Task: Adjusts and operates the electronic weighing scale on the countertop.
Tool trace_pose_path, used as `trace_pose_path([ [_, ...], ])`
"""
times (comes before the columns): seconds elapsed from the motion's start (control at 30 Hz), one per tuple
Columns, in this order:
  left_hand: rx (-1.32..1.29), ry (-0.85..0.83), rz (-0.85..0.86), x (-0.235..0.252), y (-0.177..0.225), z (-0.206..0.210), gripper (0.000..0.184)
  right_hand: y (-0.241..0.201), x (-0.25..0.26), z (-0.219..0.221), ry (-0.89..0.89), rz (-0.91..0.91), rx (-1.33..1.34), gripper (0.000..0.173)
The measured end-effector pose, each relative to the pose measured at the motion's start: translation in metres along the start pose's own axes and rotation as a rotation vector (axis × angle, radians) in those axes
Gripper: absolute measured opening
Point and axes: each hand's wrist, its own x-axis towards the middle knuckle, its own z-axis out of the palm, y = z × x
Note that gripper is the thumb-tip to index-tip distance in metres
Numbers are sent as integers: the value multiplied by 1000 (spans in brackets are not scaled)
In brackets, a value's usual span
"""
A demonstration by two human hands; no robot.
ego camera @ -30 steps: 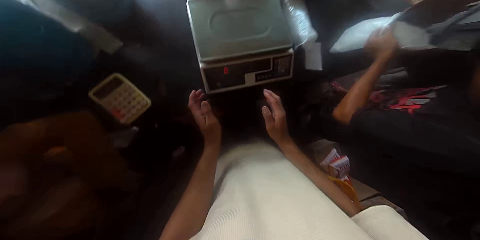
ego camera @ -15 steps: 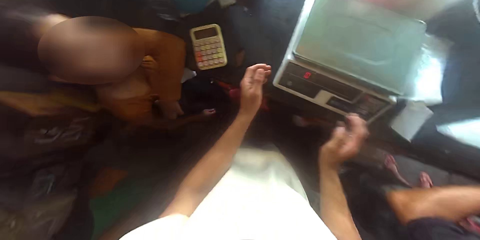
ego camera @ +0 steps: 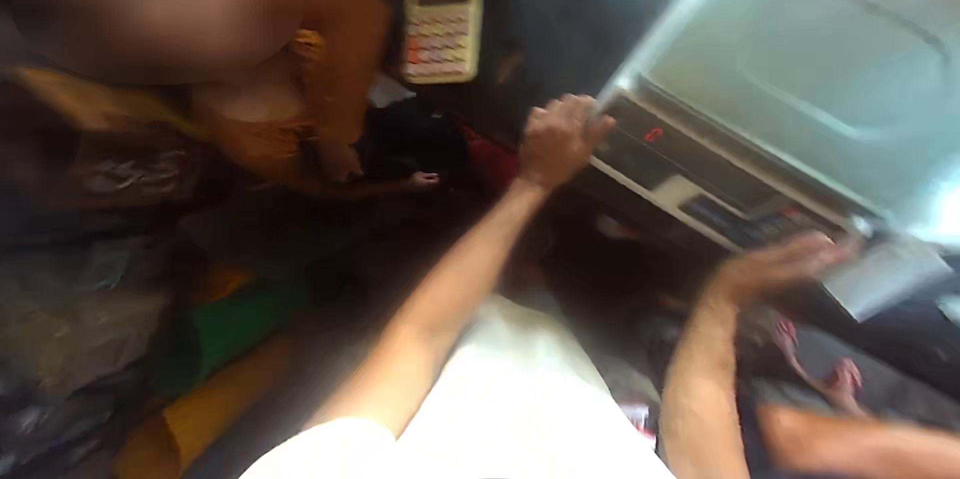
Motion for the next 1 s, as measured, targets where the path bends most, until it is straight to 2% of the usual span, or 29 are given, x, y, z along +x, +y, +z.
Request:
trace_pose_path([
  [0.13,-33,-17,2,1,1,6,52,19,1,0,-28,61,98,59],
  [0.2,-33,-1,18,1,-1,6,52,26,3,0,-22,32,131,62],
  [0.37,-19,-62,-22,1,1,3,60,32,3,6,38,43,27,60],
  [0.43,-22,-65,-17,4,2,2,64,29,7,7,34,71,-8,65],
  [0.57,-50,-53,-3,-2,0,1,64,32,0,-6,-89,101,-82,79],
  [0.73,-68,-39,-21,-1,-6,-5,69,27,-33,-23,-195,36,-224,84],
  [0.83,21,-105,76,10,-13,-21,66,17,-37,-30,-262,54,-258,87],
  [0.93,45,-185,156,20,-11,-35,59,17,-30,-31,-317,113,-293,97],
  [1.0,27,-175,175,21,-15,-32,61,14,-27,-30,-339,128,-304,102],
])
